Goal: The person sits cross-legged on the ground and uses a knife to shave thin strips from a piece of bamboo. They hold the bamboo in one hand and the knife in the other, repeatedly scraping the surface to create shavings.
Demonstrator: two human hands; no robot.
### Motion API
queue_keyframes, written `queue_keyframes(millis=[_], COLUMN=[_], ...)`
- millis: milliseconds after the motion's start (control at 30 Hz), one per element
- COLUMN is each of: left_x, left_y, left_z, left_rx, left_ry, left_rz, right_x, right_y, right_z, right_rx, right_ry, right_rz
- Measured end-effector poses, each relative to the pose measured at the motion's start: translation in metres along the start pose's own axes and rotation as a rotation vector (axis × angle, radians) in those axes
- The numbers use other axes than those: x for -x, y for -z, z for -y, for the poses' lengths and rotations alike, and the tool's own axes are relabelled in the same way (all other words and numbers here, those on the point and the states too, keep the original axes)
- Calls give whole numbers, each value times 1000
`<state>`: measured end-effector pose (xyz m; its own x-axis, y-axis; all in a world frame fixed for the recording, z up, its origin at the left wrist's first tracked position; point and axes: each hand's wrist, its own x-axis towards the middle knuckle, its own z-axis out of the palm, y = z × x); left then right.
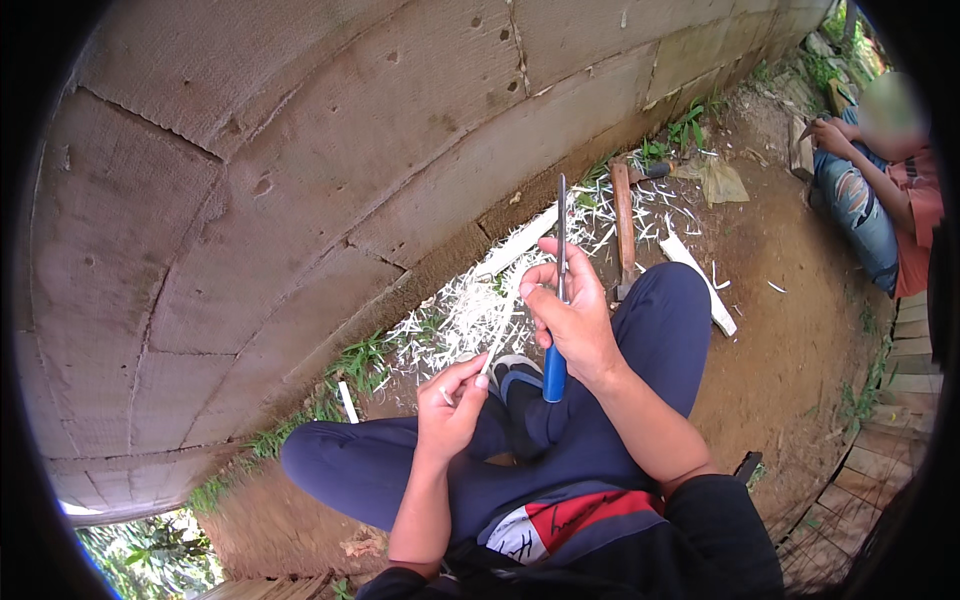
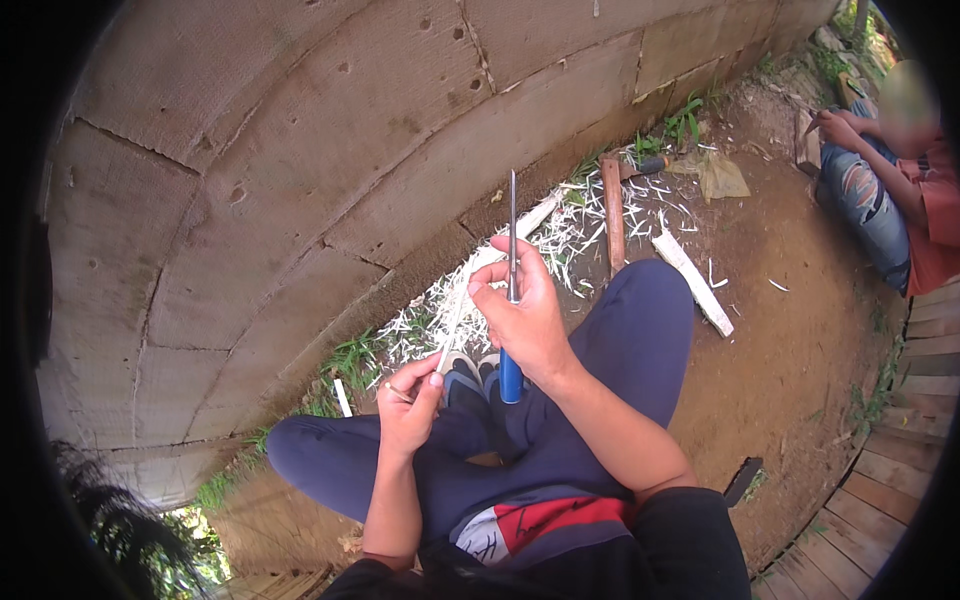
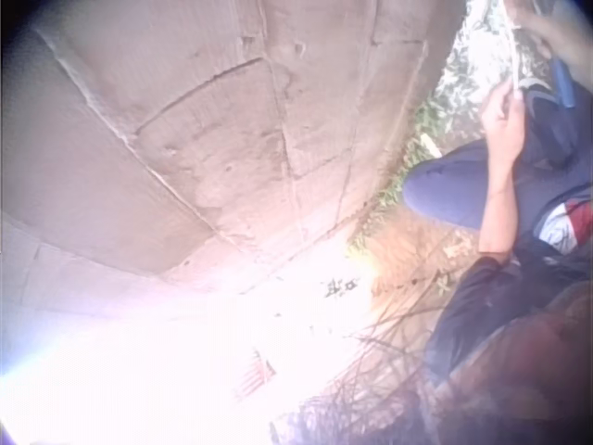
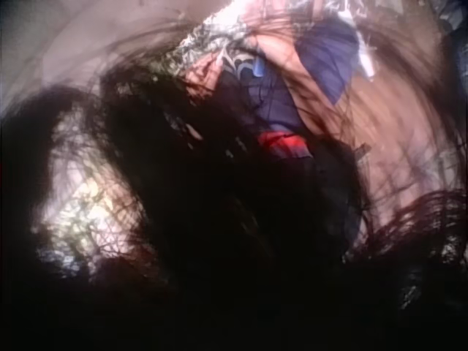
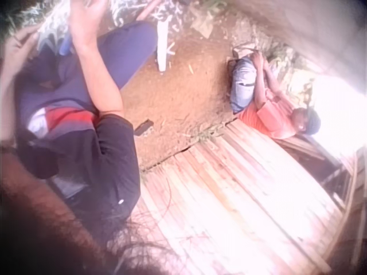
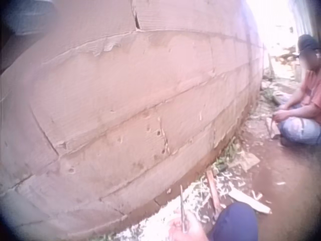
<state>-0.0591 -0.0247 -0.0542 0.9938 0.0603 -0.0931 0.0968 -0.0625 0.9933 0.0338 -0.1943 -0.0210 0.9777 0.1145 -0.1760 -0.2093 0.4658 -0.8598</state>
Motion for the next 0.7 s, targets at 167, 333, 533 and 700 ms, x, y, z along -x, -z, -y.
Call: queue_keyframes(millis=[167, 333, 533, 700], left_x=[1, 2, 2, 3], left_y=[0, -1, 1, 2], left_z=[0, 5, 5, 1], left_rx=[63, 71, 105, 217], left_ry=[40, 11, 13, 78], left_rz=[7, 15, 46, 67], right_x=[0, 2, 2, 1], right_y=[-1, 0, 2, 5], right_z=[1, 0, 1, 1], right_rx=[-30, -40, -69, -104], right_ry=[1, 17, 6, 1], right_rz=[21, 26, 23, 59])
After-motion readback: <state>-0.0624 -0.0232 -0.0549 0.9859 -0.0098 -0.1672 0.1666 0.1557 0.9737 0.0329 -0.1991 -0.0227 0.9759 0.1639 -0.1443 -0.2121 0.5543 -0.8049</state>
